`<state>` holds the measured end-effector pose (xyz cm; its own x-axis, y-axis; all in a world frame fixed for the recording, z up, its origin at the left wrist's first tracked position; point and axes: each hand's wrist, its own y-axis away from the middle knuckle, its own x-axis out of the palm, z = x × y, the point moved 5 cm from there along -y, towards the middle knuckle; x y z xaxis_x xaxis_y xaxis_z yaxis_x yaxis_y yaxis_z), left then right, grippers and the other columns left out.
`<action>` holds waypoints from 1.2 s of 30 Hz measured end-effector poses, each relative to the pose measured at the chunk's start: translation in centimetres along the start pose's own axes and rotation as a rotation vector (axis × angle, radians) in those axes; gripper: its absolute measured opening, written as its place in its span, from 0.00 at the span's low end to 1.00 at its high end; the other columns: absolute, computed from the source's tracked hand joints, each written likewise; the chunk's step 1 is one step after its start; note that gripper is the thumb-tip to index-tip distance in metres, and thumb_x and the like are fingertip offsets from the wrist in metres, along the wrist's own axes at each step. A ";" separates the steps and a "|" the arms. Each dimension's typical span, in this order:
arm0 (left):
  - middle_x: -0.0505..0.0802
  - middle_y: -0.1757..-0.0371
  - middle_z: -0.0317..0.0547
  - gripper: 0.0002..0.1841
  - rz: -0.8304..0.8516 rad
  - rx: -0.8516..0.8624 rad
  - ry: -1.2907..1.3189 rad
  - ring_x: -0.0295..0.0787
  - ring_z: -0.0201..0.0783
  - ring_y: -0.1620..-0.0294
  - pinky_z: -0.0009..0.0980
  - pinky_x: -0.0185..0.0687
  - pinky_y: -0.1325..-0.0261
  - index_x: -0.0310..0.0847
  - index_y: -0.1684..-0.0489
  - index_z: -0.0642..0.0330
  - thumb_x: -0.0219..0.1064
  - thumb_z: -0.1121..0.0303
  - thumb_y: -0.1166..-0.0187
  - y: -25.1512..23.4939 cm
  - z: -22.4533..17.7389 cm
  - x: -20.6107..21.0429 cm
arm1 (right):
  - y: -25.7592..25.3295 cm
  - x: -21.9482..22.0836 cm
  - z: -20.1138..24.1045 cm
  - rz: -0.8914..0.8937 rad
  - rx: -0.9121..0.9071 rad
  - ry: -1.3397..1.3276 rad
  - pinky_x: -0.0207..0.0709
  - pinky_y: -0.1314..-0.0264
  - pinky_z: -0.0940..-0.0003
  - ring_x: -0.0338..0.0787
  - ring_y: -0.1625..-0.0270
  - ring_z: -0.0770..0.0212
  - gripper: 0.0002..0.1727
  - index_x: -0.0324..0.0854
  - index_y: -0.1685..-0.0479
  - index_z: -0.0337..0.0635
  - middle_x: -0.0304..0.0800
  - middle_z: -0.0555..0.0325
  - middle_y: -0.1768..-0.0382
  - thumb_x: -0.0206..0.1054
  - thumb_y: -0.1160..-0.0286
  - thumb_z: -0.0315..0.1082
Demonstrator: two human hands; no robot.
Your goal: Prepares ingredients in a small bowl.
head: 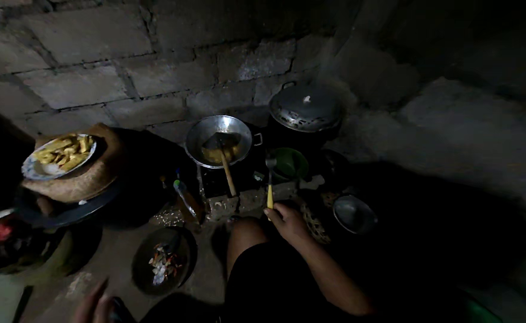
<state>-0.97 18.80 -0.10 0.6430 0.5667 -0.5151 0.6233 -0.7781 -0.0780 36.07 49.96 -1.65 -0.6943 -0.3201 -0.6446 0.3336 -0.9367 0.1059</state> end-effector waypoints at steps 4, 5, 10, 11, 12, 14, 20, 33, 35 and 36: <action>0.87 0.28 0.52 0.21 0.143 0.176 0.097 0.82 0.41 0.25 0.42 0.75 0.21 0.84 0.32 0.65 0.53 0.62 0.11 -2.2 -5.0 6.8 | 2.4 3.0 8.7 0.064 -0.253 0.019 0.84 0.51 0.55 0.88 0.59 0.55 0.22 0.87 0.53 0.33 0.89 0.46 0.61 0.63 0.13 0.48; 0.87 0.27 0.50 0.21 0.192 0.171 0.131 0.81 0.41 0.24 0.42 0.74 0.21 0.84 0.30 0.63 0.52 0.62 0.10 -2.2 -5.8 7.6 | 3.2 4.9 10.7 0.124 -0.289 0.010 0.84 0.50 0.55 0.88 0.59 0.55 0.22 0.87 0.52 0.33 0.89 0.46 0.60 0.63 0.13 0.47; 0.82 0.23 0.50 0.27 0.297 -0.033 0.477 0.80 0.33 0.25 0.33 0.74 0.21 0.69 0.17 0.65 0.45 0.58 0.07 -0.2 -4.4 7.7 | 8.1 17.3 16.3 0.395 -0.461 0.013 0.85 0.41 0.52 0.92 0.50 0.51 0.18 0.87 0.48 0.31 0.92 0.44 0.53 0.62 0.14 0.40; 0.84 0.27 0.50 0.26 0.273 -0.084 0.520 0.82 0.32 0.30 0.32 0.77 0.25 0.69 0.18 0.66 0.46 0.59 0.07 0.4 -3.4 7.1 | 9.2 19.6 16.8 0.442 -0.475 0.023 0.84 0.35 0.50 0.93 0.44 0.49 0.17 0.87 0.43 0.30 0.93 0.42 0.48 0.61 0.16 0.34; 0.86 0.31 0.48 0.23 0.248 -0.143 0.549 0.84 0.30 0.35 0.31 0.79 0.30 0.71 0.21 0.65 0.47 0.61 0.07 1.0 -2.2 6.6 | 10.2 21.7 17.2 0.478 -0.492 0.032 0.83 0.31 0.50 0.93 0.40 0.47 0.16 0.87 0.42 0.29 0.93 0.40 0.45 0.61 0.17 0.31; 0.88 0.34 0.44 0.19 0.194 -0.268 0.597 0.86 0.27 0.42 0.29 0.81 0.35 0.74 0.25 0.63 0.49 0.64 0.07 2.1 0.6 5.6 | 11.7 25.1 17.2 0.545 -0.531 0.053 0.82 0.29 0.49 0.92 0.38 0.45 0.15 0.87 0.44 0.27 0.93 0.39 0.44 0.61 0.18 0.29; 0.88 0.50 0.48 0.19 0.110 -0.687 0.498 0.86 0.34 0.56 0.32 0.84 0.47 0.72 0.27 0.66 0.47 0.64 0.04 4.3 10.5 4.1 | 9.5 29.9 16.2 0.955 -0.377 0.352 0.77 0.24 0.51 0.88 0.32 0.50 0.21 0.84 0.32 0.38 0.88 0.44 0.34 0.56 0.08 0.42; 0.76 0.70 0.38 0.20 0.257 -0.936 0.469 0.69 0.31 0.78 0.27 0.69 0.73 0.77 0.34 0.58 0.48 0.54 0.05 4.3 17.1 5.2 | 1.1 41.4 18.0 0.753 -0.454 0.258 0.79 0.28 0.52 0.86 0.34 0.48 0.15 0.88 0.35 0.45 0.84 0.43 0.32 0.64 0.13 0.38; 0.76 0.70 0.38 0.19 0.267 -0.957 0.460 0.69 0.31 0.78 0.28 0.69 0.73 0.78 0.35 0.57 0.49 0.54 0.05 4.2 17.8 5.1 | 1.4 42.1 18.4 0.758 -0.487 0.283 0.78 0.26 0.52 0.85 0.32 0.48 0.14 0.89 0.37 0.46 0.85 0.44 0.33 0.65 0.14 0.38; 0.76 0.70 0.37 0.19 0.278 -0.966 0.454 0.69 0.31 0.78 0.27 0.69 0.73 0.78 0.35 0.56 0.48 0.54 0.05 4.1 18.1 5.1 | 1.4 42.4 18.5 0.762 -0.494 0.309 0.77 0.25 0.52 0.84 0.30 0.48 0.14 0.89 0.38 0.46 0.85 0.44 0.33 0.65 0.14 0.38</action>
<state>-3.19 13.60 -18.49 0.7949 0.6058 -0.0346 0.3899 -0.4664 0.7940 -4.74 32.48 -14.82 -0.0045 -0.7008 -0.7134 0.9062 -0.3045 0.2933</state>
